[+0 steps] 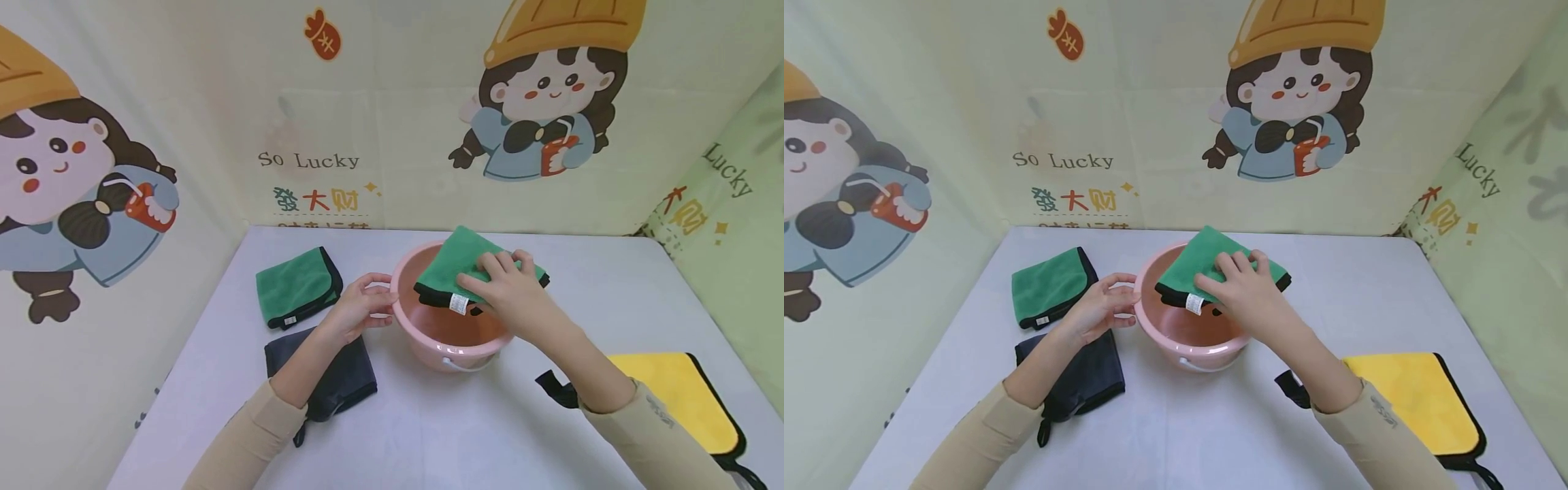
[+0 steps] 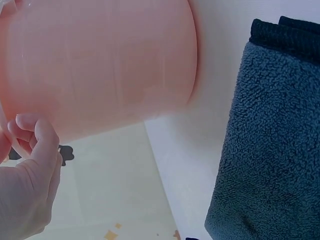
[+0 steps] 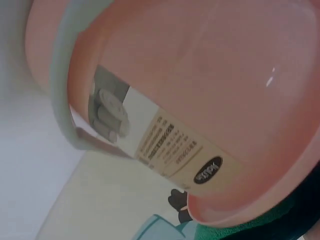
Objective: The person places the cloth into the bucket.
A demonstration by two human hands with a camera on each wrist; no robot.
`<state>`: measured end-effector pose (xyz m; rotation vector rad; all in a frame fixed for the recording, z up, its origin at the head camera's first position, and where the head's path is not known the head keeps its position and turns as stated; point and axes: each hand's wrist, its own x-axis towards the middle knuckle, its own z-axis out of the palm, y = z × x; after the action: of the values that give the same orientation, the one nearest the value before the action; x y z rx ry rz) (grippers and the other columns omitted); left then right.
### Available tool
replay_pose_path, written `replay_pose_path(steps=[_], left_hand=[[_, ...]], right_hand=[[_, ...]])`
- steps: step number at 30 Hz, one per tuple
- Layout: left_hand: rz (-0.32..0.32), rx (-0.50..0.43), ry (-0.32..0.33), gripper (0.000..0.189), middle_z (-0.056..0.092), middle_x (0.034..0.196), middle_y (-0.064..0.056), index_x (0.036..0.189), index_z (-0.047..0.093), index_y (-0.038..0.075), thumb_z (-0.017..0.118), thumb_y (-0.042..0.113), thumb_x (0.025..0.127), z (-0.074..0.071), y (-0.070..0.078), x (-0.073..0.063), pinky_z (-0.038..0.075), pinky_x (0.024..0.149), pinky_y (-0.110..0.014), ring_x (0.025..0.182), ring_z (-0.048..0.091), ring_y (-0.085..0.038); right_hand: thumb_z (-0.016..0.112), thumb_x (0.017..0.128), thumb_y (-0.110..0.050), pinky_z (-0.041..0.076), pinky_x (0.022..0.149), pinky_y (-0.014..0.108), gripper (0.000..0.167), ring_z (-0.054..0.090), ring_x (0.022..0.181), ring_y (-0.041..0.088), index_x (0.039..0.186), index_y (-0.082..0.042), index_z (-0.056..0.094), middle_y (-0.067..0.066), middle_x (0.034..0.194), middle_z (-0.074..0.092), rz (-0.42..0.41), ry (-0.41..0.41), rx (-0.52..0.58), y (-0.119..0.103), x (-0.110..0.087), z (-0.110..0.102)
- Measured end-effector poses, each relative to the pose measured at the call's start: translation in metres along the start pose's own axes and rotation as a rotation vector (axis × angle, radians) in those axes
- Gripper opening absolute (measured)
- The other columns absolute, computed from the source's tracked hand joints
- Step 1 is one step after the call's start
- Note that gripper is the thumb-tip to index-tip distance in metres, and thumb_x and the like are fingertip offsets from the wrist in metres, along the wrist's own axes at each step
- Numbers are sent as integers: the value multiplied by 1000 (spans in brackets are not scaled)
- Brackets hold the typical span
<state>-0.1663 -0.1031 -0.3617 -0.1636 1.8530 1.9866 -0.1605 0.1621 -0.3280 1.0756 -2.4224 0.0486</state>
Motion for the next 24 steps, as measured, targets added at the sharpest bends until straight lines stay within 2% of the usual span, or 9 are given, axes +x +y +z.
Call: replay_pose_path(steps=[7, 17, 24], left_hand=[[5, -7, 1, 42, 62, 102, -9, 123, 47, 11, 63, 13, 85, 0, -1, 0, 52, 77, -36, 76, 62, -17], [11, -10, -14, 40, 61, 95, -7, 123, 46, 10, 62, 11, 86, -1, -1, 0, 54, 71, -32, 74, 62, -17], [6, 10, 6, 39, 61, 99, -10, 122, 47, 10, 63, 13, 86, 0, -2, 1, 54, 72, -33, 75, 62, -17]], right_hand=[[81, 67, -22, 34, 80, 51, 45, 44, 89, 27, 102, -25, 53, 8, 92, 46, -51, -58, -9, -6, 4, 5], [82, 66, -25, 35, 81, 49, 45, 44, 88, 24, 104, -28, 57, 5, 95, 47, -102, -139, 30, -8, 9, 14], [80, 68, -23, 36, 79, 46, 42, 45, 87, 23, 105, -26, 58, 4, 93, 47, -142, -182, 38, -8, 11, 19]])
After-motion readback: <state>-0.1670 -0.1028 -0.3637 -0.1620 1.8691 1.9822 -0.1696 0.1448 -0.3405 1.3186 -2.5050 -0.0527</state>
